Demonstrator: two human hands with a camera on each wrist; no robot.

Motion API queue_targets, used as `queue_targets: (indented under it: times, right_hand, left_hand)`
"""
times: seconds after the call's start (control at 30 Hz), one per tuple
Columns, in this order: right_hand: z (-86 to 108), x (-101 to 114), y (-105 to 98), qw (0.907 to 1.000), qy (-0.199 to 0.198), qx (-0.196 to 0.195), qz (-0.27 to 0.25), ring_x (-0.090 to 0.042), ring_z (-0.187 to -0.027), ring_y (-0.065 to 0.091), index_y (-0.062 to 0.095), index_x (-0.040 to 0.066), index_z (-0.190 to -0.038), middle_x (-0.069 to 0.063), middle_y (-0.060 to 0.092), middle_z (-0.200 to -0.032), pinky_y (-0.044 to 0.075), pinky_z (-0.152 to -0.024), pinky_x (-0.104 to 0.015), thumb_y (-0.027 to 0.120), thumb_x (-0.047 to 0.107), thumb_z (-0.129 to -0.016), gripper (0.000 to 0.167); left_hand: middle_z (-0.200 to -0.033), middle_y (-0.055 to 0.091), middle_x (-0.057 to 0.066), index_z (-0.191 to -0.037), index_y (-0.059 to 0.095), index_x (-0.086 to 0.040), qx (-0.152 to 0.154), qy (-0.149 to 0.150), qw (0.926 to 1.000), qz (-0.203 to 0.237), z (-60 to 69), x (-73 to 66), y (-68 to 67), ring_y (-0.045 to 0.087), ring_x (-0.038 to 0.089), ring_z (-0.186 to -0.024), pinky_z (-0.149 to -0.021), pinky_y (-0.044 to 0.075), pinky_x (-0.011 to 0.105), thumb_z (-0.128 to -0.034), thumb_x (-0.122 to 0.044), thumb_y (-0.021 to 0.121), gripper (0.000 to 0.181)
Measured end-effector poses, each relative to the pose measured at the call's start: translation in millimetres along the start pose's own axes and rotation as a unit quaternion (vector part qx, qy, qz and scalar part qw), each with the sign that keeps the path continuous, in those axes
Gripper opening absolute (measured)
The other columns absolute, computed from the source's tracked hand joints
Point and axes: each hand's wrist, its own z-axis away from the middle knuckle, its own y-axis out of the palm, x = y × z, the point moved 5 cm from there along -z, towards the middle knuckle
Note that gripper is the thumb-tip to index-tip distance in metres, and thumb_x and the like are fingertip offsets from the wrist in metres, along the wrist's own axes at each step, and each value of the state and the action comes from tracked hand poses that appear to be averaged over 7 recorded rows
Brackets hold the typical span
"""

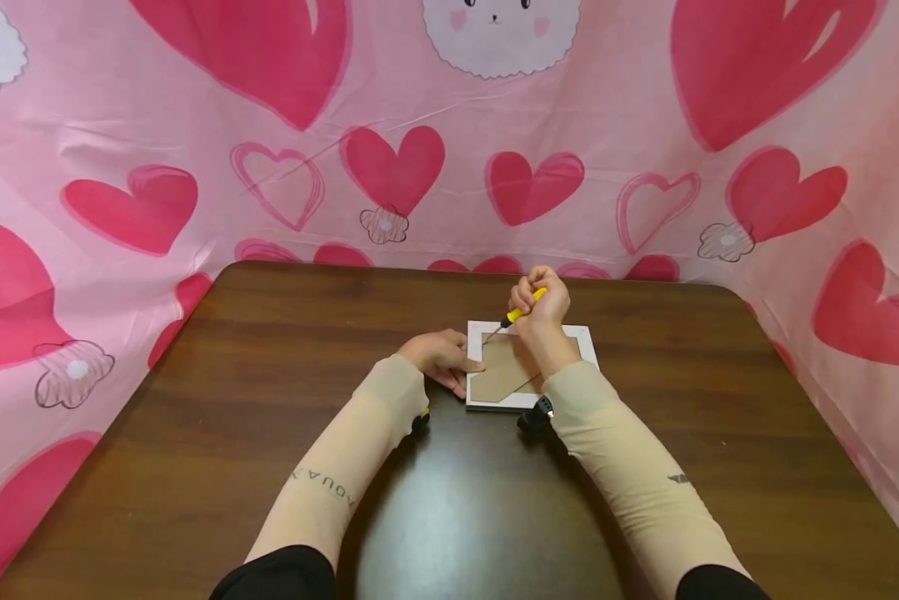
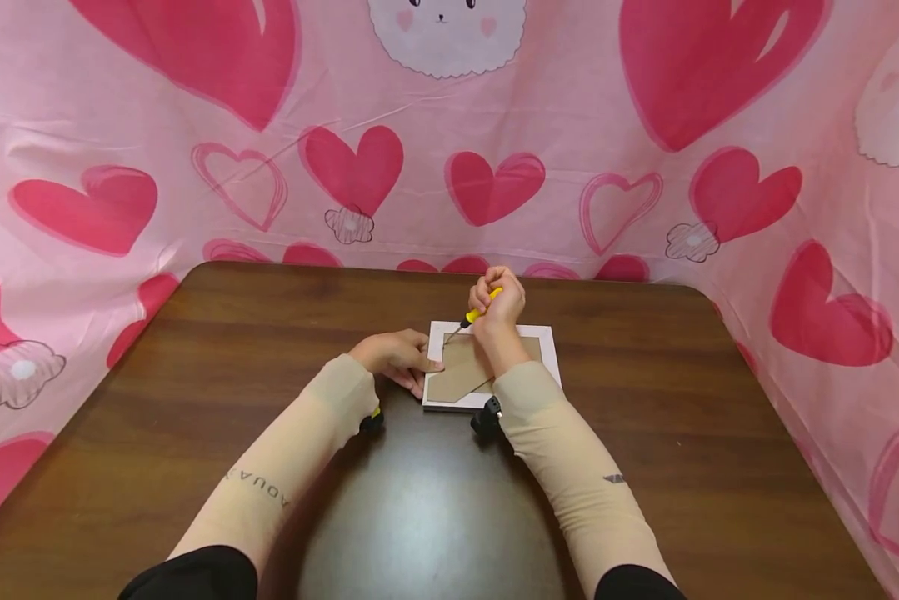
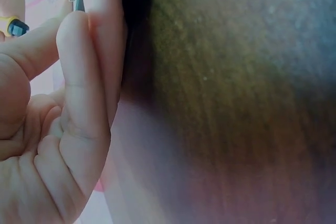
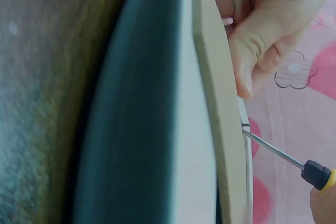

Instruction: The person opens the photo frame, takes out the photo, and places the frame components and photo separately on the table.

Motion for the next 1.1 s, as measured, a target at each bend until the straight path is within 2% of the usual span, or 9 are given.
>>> queue_targets:
  times: [0.17, 0.67, 0.9, 1.1]
  right_hand:
    - [4.4, 0.4, -2.3, 0.9995, -0.019, -0.026, 0.005, -0.010, -0.034, 0.019, 0.039, 0.012, -0.059, 0.006, 0.029, -0.038, 0.013, -0.043, -0.025, 0.018, -0.002, -0.081, 0.034]
    - [14.0, 4.9, -5.1, 0.9943, -0.049, -0.092, -0.022, -0.009, -0.034, 0.016, 0.036, 0.011, -0.057, 0.005, 0.028, -0.037, 0.010, -0.042, -0.024, 0.020, -0.003, -0.082, 0.032]
    - [14.8, 5.0, -3.1, 0.9956, -0.039, -0.082, -0.021, -0.008, -0.033, 0.017, 0.036, 0.011, -0.056, 0.005, 0.027, -0.038, 0.009, -0.043, -0.025, 0.019, -0.003, -0.082, 0.034]
    - [16.8, 1.6, -0.3, 0.9960, -0.067, -0.056, -0.016, -0.007, -0.033, 0.017, 0.036, 0.011, -0.056, 0.006, 0.027, -0.038, 0.006, -0.046, -0.027, 0.019, -0.004, -0.080, 0.033]
  left_hand:
    - [-0.063, 0.065, 0.011, -0.102, 0.052, -0.005, 0.004, -0.006, 1.0000, 0.001, -1.3, 1.2, 0.8, 0.065, 0.015, -0.048, -0.049, 0.053, 0.024, -0.0958, -0.020, 0.066, 0.021]
    - [-0.064, 0.063, 0.012, -0.105, 0.052, -0.004, 0.009, 0.006, 0.9997, 0.020, 0.4, -1.7, 2.6, 0.065, 0.016, -0.049, -0.049, 0.053, 0.024, -0.0968, -0.016, 0.064, 0.019]
    - [-0.062, 0.063, 0.011, -0.103, 0.051, -0.004, 0.007, 0.009, 0.9997, 0.022, -0.6, -2.7, 1.7, 0.064, 0.016, -0.049, -0.049, 0.053, 0.024, -0.0967, -0.016, 0.064, 0.018]
    - [-0.063, 0.063, 0.012, -0.107, 0.053, -0.004, 0.009, 0.007, 0.9997, 0.020, -0.7, -1.2, 1.0, 0.065, 0.016, -0.049, -0.049, 0.053, 0.024, -0.0967, -0.016, 0.065, 0.019]
